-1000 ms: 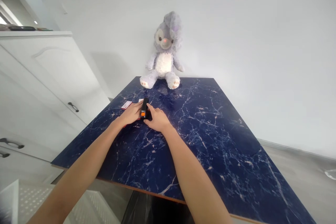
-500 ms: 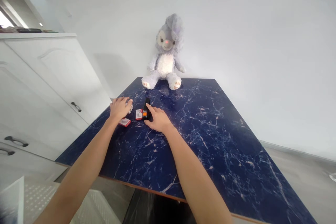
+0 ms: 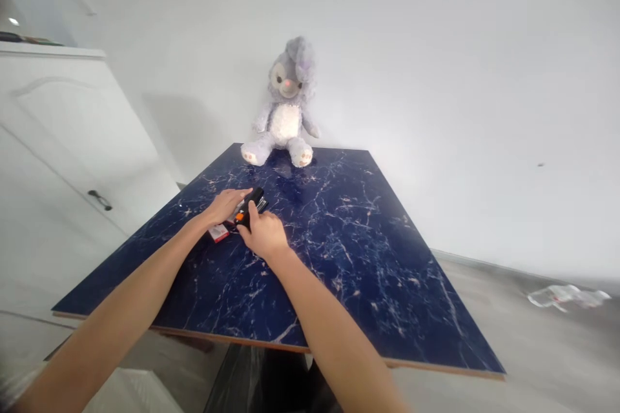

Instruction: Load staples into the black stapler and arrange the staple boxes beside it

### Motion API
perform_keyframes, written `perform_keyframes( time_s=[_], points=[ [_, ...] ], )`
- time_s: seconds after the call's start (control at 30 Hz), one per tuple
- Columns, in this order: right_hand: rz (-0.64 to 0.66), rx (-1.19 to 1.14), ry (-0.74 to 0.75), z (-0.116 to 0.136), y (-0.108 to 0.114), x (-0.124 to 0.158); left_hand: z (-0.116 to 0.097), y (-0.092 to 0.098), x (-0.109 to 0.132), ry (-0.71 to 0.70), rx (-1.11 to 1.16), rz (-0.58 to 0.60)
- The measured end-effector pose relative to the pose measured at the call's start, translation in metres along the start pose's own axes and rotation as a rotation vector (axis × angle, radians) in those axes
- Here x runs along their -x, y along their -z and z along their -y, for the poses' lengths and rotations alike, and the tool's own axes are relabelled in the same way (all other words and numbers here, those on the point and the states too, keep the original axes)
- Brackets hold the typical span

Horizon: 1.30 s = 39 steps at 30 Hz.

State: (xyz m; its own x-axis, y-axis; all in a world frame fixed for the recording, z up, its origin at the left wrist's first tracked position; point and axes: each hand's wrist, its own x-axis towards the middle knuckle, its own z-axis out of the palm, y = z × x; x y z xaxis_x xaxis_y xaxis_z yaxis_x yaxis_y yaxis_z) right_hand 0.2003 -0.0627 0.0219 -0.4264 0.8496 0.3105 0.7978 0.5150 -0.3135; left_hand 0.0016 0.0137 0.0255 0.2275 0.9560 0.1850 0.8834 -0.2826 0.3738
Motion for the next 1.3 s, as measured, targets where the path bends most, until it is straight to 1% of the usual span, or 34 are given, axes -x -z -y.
perform_keyframes(
  time_s=[0.07,0.13,0.2,0.3,0.37,0.43,0.5,0.53,0.6,0.67,0.73,0.8,0.83,0.97,1.03,1.13,1.3],
  points=[
    [-0.028,-0.006,0.021,0.004,0.003,0.017,-0.009,-0.002,0.001,-0.116,0.075,0.052],
    [-0.046,-0.011,0.062,-0.001,0.01,0.035,-0.024,-0.007,0.002,-0.216,0.149,0.092],
    [-0.049,-0.011,0.102,-0.014,0.023,0.053,-0.048,-0.016,0.004,-0.289,0.204,0.127],
    [-0.078,-0.028,0.161,-0.047,0.047,0.079,-0.094,-0.031,0.003,-0.386,0.272,0.179],
    [-0.123,-0.045,0.199,-0.07,0.062,0.093,-0.121,-0.036,0.001,-0.394,0.324,0.174],
    [-0.167,-0.082,0.173,-0.091,0.072,0.101,-0.135,-0.033,0.0,-0.318,0.382,0.105],
    [-0.127,-0.164,0.11,-0.107,0.075,0.102,-0.134,-0.025,0.002,-0.27,0.405,0.051],
    [-0.081,-0.208,0.095,-0.114,0.074,0.1,-0.128,-0.021,0.003,-0.257,0.416,0.051],
    [0.015,-0.273,0.113,-0.124,0.07,0.091,-0.112,-0.015,0.005,-0.207,0.448,0.061],
    [0.063,-0.296,0.15,-0.133,0.067,0.078,-0.096,-0.016,0.007,-0.165,0.428,0.041],
    [0.082,-0.304,0.136,-0.139,0.068,0.065,-0.087,-0.02,0.008,-0.177,0.351,0.03],
    [0.102,-0.323,0.109,-0.14,0.071,0.056,-0.086,-0.026,0.008,-0.218,0.265,0.034],
    [0.117,-0.337,0.119,-0.139,0.074,0.053,-0.087,-0.028,0.007,-0.234,0.229,0.029],
    [0.184,-0.397,0.296,-0.127,0.079,0.055,-0.095,-0.033,0.007,-0.256,0.149,0.008],
    [0.201,-0.403,0.314,-0.121,0.078,0.058,-0.096,-0.033,0.007,-0.257,0.139,0.021],
    [0.202,-0.37,0.26,-0.12,0.077,0.06,-0.094,-0.033,0.006,-0.246,0.162,0.029],
    [0.147,-0.31,0.072,-0.138,0.084,0.062,-0.092,-0.033,0.005,-0.198,0.27,0.002]
  ],
)
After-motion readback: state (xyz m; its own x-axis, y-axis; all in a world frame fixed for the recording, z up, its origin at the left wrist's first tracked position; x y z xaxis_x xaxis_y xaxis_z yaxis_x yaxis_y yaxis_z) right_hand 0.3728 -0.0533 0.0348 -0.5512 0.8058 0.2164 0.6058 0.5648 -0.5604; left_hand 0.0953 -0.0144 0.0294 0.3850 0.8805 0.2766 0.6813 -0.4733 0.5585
